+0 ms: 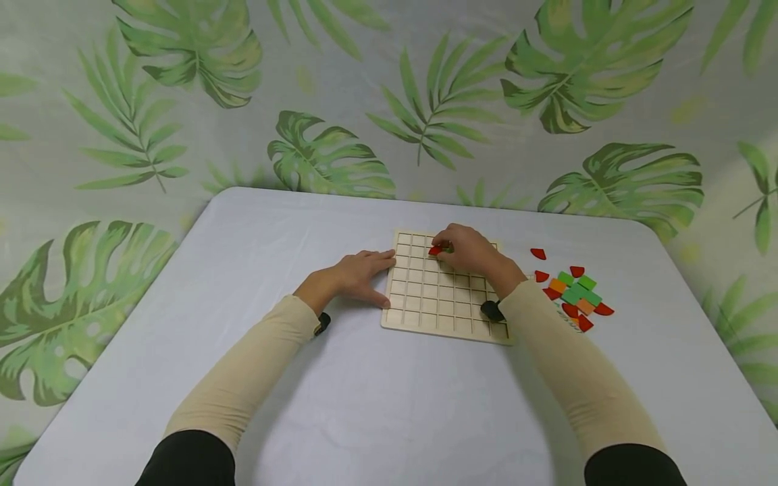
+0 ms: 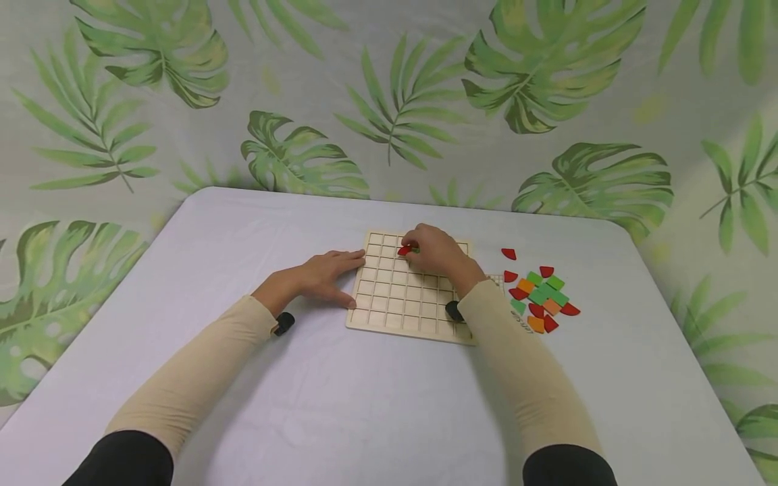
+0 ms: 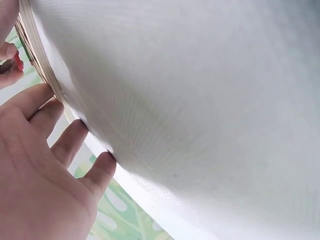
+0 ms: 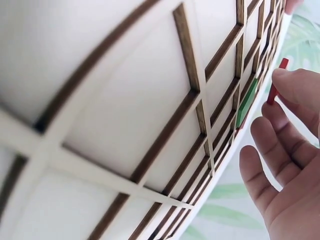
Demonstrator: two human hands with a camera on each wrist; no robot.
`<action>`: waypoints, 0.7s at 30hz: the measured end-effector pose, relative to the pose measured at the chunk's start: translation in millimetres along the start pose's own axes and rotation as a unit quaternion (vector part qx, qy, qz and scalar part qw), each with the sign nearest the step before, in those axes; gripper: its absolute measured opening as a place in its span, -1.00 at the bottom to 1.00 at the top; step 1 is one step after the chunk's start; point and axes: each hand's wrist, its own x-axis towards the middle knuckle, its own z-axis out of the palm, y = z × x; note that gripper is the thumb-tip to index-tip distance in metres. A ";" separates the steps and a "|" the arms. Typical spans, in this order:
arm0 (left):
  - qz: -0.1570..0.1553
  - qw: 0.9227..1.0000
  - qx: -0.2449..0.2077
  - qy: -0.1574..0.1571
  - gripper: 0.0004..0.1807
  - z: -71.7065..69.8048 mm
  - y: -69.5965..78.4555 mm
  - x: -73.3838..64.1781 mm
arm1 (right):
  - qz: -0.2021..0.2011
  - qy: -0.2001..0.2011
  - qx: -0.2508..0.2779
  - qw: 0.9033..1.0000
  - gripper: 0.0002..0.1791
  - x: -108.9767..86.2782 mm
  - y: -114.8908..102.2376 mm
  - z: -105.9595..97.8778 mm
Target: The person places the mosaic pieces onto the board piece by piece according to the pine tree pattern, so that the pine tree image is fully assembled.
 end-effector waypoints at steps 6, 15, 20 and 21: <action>-0.004 1.000 -0.006 0.001 0.04 0.8 -0.4 0.1 | 0.014 -0.005 -0.006 1.000 -0.66 4.0 0.3 3.6; -0.002 1.000 -0.009 0.002 0.04 3.0 -3.4 2.2 | 0.010 -0.014 -0.030 0.999 -0.71 5.8 0.4 6.6; -0.003 1.000 -0.008 0.001 0.04 2.6 -3.0 2.1 | 0.010 -0.022 -0.056 0.998 -0.69 5.5 -0.6 7.7; -0.004 1.000 -0.008 0.000 0.04 2.4 -2.8 2.0 | 0.012 -0.022 -0.055 0.998 -0.68 5.4 -0.6 7.9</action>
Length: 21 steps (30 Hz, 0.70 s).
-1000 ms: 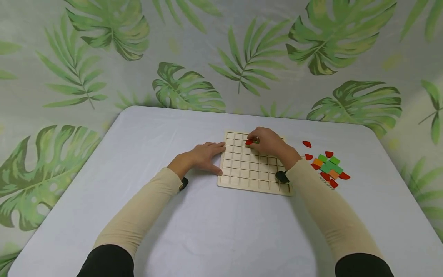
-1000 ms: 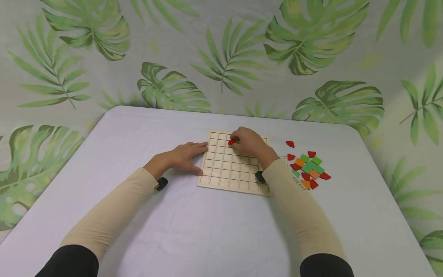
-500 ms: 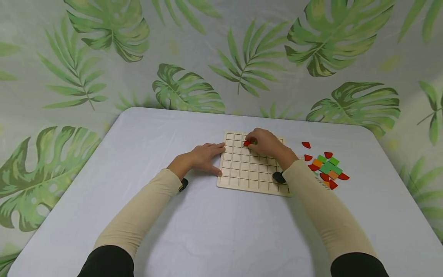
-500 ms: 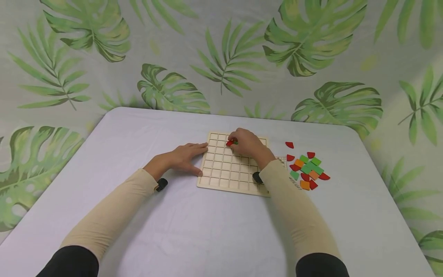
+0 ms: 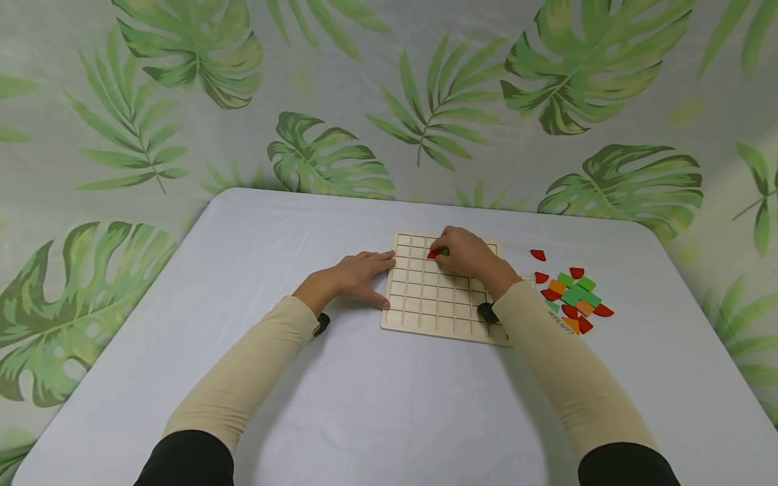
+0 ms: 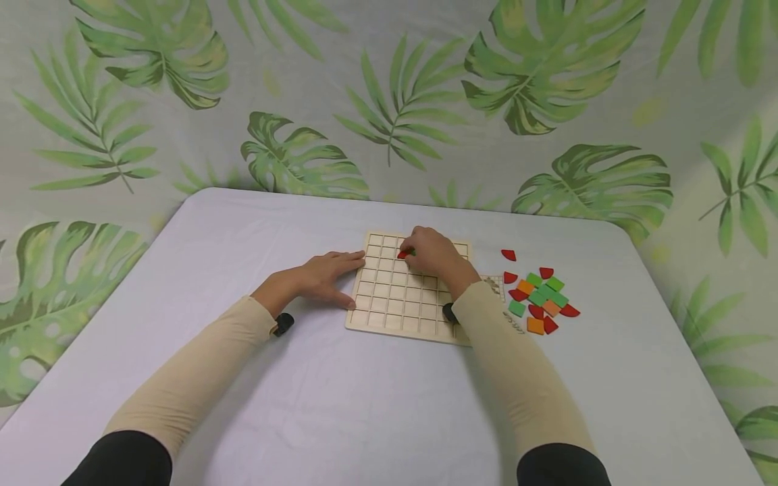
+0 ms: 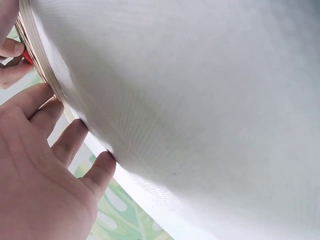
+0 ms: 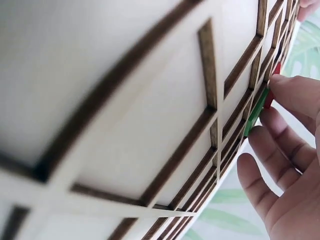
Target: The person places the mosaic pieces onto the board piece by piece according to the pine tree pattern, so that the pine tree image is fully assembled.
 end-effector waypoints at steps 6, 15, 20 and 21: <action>-0.006 1.000 -0.004 -0.010 0.05 -0.4 0.9 -0.3 | -0.005 0.006 0.021 1.000 -0.64 -1.3 0.9 2.4; -0.005 1.000 0.001 -0.007 0.04 0.5 1.0 -0.6 | -0.002 0.007 0.040 0.999 -0.63 -3.7 -1.9 1.0; -0.001 1.000 -0.001 -0.005 0.04 -1.1 1.8 -1.3 | 0.015 0.002 0.064 0.998 -0.65 -3.3 -1.9 -2.1; -0.001 1.000 -0.002 -0.005 0.04 -1.3 2.0 -1.2 | 0.019 0.002 0.069 0.997 -0.66 -2.9 -1.9 -2.5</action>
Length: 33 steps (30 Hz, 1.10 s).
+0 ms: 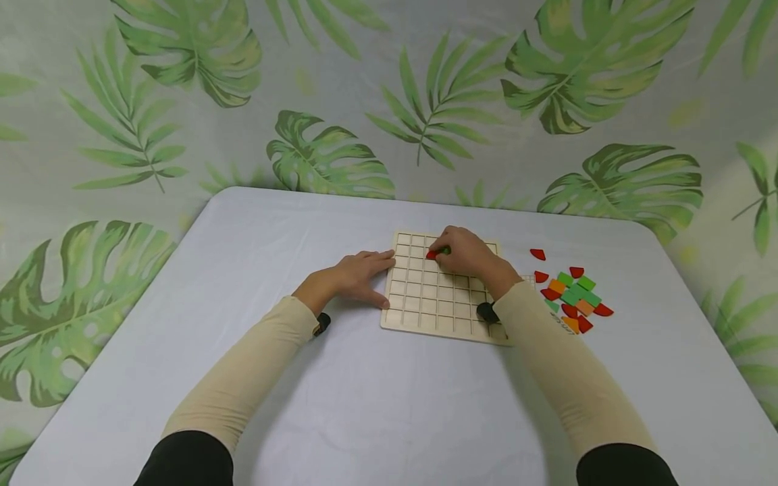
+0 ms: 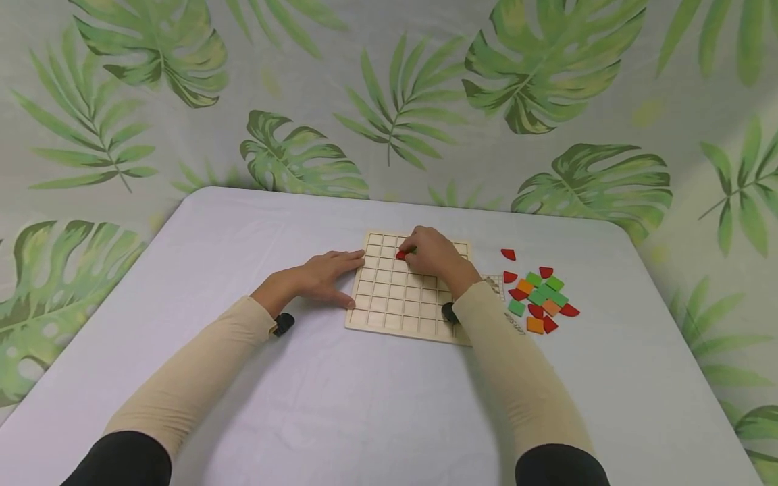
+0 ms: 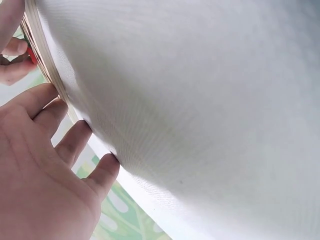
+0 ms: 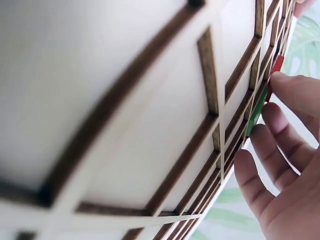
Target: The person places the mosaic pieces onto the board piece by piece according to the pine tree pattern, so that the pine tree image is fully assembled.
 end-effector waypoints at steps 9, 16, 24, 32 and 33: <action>0.001 1.000 -0.001 -0.001 0.04 0.5 -0.7 1.7 | 0.031 0.000 0.015 0.999 -0.67 3.9 1.0 1.0; -0.001 1.000 -0.005 -0.001 0.04 -0.8 0.7 1.2 | 0.030 -0.001 0.022 0.999 -0.68 6.1 3.9 2.7; -0.006 1.000 -0.018 -0.006 0.05 2.2 1.3 2.3 | 0.004 -0.003 -0.014 1.000 -0.66 1.5 6.5 4.2; -0.003 1.000 -0.010 0.000 0.04 1.6 -0.2 2.5 | -0.014 0.013 -0.021 1.000 -0.60 -9.7 6.3 -16.4; -0.003 1.000 -0.013 0.000 0.04 0.9 -0.3 2.2 | -0.016 0.015 -0.022 1.000 -0.60 -12.5 7.3 -20.8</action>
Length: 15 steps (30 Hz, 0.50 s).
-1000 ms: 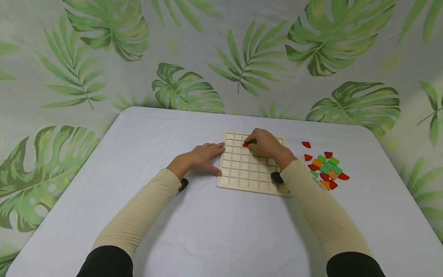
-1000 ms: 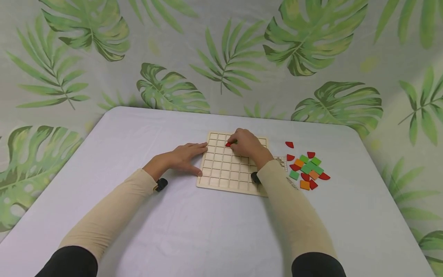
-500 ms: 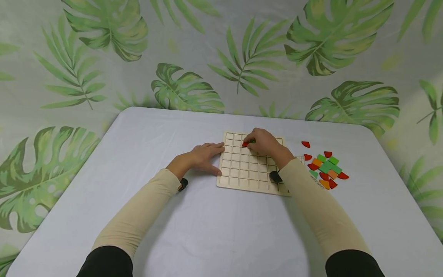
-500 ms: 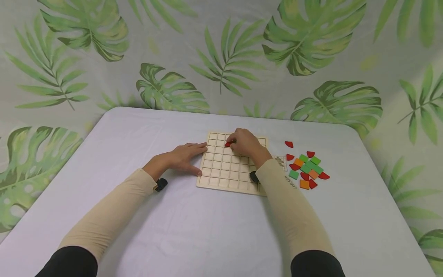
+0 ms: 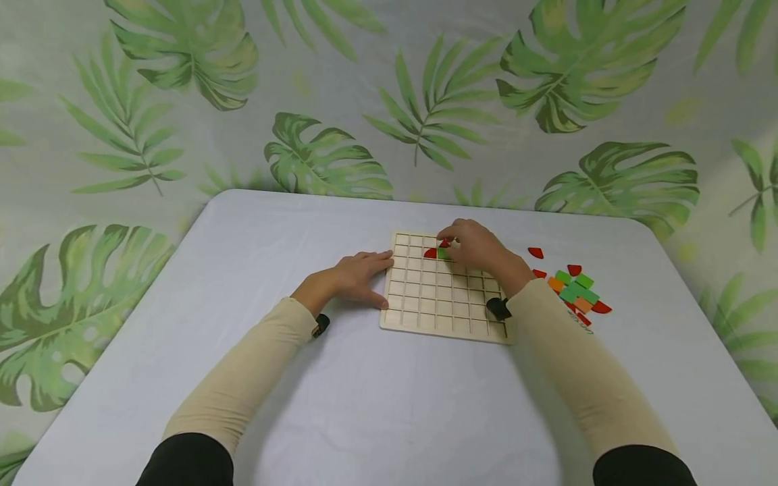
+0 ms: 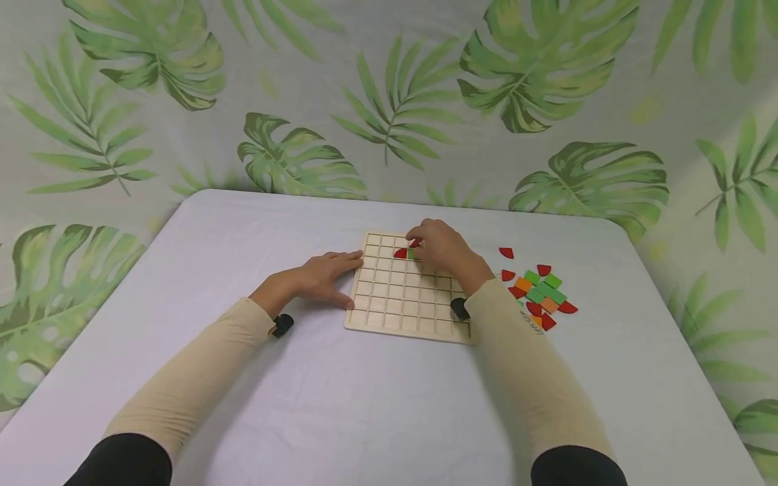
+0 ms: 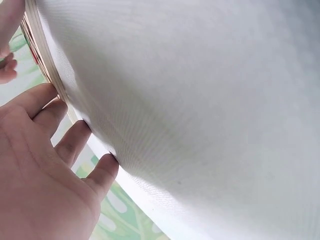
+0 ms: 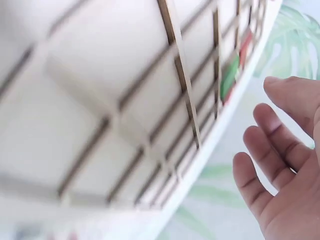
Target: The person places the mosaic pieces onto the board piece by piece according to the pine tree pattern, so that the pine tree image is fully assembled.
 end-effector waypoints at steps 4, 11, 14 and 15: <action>-0.001 1.000 -0.005 -0.003 0.03 -1.8 1.1 -1.2 | -0.008 0.014 -0.016 1.000 -0.62 -15.5 12.0 -16.4; 0.001 1.000 -0.003 -0.004 0.02 -1.4 2.5 -2.5 | 0.035 0.008 -0.018 0.999 -0.61 -42.4 48.2 -38.6; 0.001 1.000 -0.005 -0.003 0.02 -2.1 4.3 -3.6 | 0.059 -0.001 -0.018 0.998 -0.60 -53.8 60.1 -46.3; 0.001 1.000 -0.006 -0.003 0.02 -2.4 4.9 -3.9 | 0.067 -0.004 -0.019 0.998 -0.60 -58.2 63.9 -48.7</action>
